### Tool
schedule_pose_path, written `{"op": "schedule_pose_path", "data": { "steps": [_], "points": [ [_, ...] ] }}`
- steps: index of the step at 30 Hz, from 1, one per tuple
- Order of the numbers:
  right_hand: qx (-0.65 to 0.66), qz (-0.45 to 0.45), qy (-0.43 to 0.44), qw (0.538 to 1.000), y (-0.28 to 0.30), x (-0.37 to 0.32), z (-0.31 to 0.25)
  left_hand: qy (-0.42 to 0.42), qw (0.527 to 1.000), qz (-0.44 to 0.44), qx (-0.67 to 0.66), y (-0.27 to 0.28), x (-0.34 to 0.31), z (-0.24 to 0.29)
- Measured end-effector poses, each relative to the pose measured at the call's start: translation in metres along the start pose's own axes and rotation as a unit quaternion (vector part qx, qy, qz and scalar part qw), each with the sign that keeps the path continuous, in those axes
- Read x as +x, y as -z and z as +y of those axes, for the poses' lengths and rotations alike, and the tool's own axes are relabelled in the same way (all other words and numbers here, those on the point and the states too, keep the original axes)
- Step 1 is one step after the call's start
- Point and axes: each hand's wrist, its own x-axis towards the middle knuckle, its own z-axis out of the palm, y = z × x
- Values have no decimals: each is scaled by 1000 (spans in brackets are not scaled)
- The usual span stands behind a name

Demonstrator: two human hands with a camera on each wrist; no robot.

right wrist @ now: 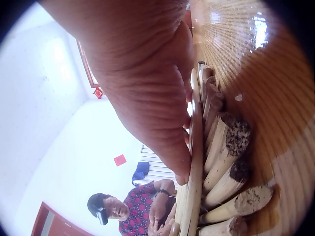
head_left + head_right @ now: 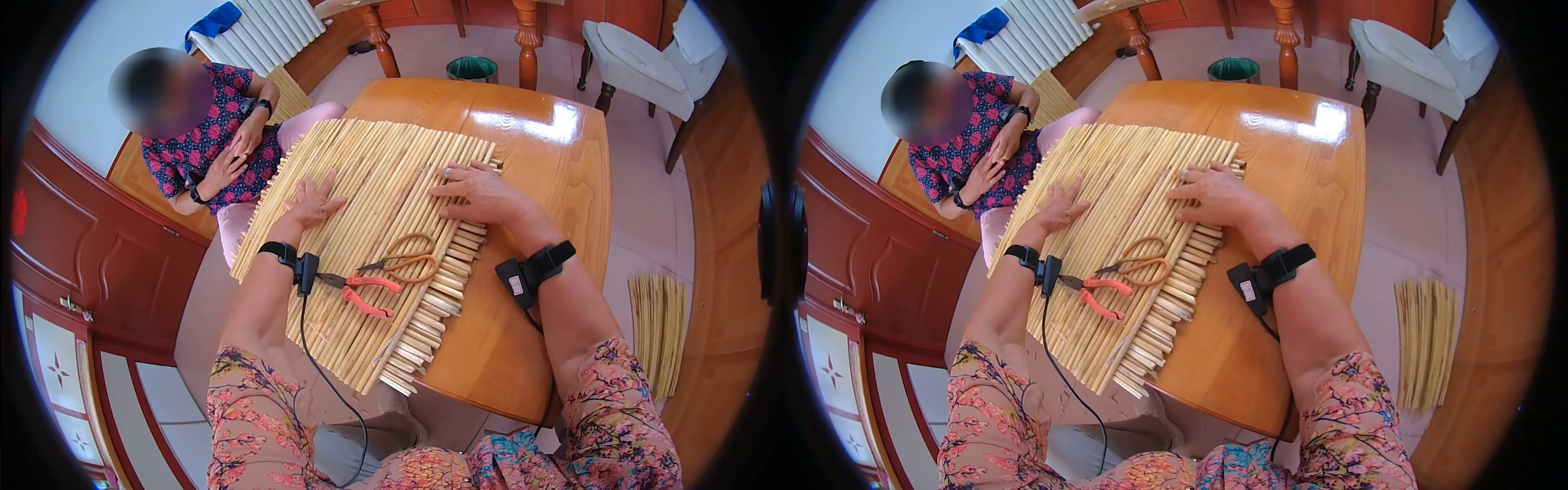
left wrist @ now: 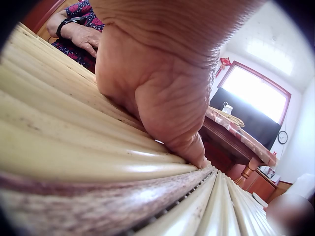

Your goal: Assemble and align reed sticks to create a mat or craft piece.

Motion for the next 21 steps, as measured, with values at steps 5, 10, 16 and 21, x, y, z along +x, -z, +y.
{"op": "schedule_pose_path", "data": {
  "steps": [5, 10, 16, 21],
  "points": [
    [-4, 26, 11, 1000, -5, 1, 4, -3, 1000, 3, -1, 0, 0, 0],
    [-2, 28, 11, 1000, -5, 1, 4, -4, 1000, 4, -4, 1, -2, 2],
    [2, -4, -10, 1000, 2, 0, -3, -4, 1000, 3, -9, 0, -1, 0],
    [1, -2, -11, 1000, 1, 0, -2, -7, 1000, 0, -6, 0, 0, 0]
  ]
}}
